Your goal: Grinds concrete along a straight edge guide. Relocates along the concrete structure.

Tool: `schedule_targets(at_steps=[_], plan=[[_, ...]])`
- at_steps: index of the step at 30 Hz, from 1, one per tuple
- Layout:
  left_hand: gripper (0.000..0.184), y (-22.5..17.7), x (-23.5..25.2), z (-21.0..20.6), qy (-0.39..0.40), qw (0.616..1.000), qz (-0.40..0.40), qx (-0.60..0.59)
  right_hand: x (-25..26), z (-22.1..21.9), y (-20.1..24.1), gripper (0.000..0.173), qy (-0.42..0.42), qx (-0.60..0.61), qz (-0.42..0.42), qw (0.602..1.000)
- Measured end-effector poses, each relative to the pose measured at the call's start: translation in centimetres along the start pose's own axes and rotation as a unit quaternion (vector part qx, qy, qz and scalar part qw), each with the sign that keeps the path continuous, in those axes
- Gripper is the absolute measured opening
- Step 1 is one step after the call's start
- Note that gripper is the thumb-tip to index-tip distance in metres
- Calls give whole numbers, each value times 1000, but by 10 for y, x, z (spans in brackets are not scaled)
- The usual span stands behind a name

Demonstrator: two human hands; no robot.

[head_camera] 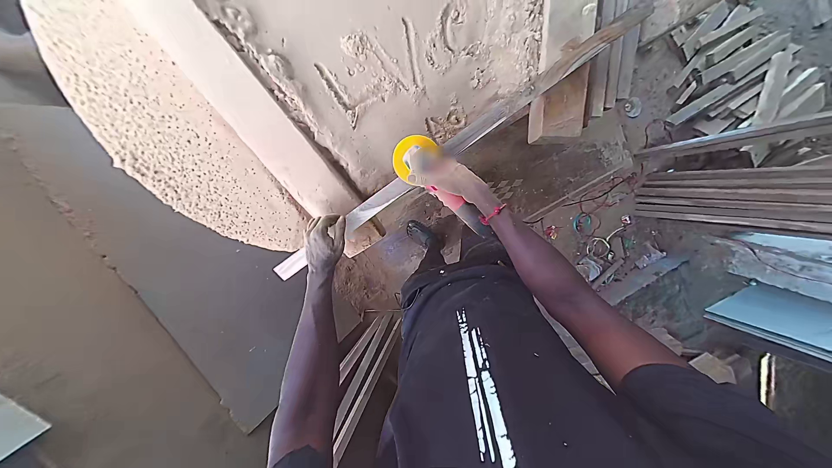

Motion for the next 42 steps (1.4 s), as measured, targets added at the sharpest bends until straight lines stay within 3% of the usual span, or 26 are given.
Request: schedule_targets(at_steps=[5,11,15,19,25,31,35,37,40,42], plan=[[73,-89,59,-39,41,993,-99,55,-5,124,-61,77,-69,222,-18,972],[72,-216,151,-107,61,987,-118,93,-3,259,-111,78,-115,268,-42,956],[71,-292,199,-150,101,987,-75,99,2,331,-138,79,-125,293,-50,947],[73,-314,212,-168,110,980,15,162,3,391,-159,80,-149,311,-69,936],[62,-321,213,-162,127,973,52,185,8,457,-184,80,-185,354,-71,914],[63,-322,214,-161,138,971,78,178,0,503,-209,72,-249,405,-67,877],[63,-323,216,-161,165,965,87,182,-23,506,-229,66,-309,452,-39,836],[63,-318,211,-159,147,974,39,167,-45,488,-253,66,-320,477,-38,818],[66,-292,190,-146,51,985,-77,145,-98,437,-293,66,-331,503,-40,797],[72,-259,166,-133,27,980,-87,179,-146,386,-321,67,-350,512,-57,783]])
Point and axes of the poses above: each hand's wrist, its own x-axis towards the middle knuckle, its own z-axis out of the back of the hand, y = z × x, the point moved 5 cm from there along x, towards the middle knuckle, and after that the axes turned 3 degrees about y, right-handed, at the moved point
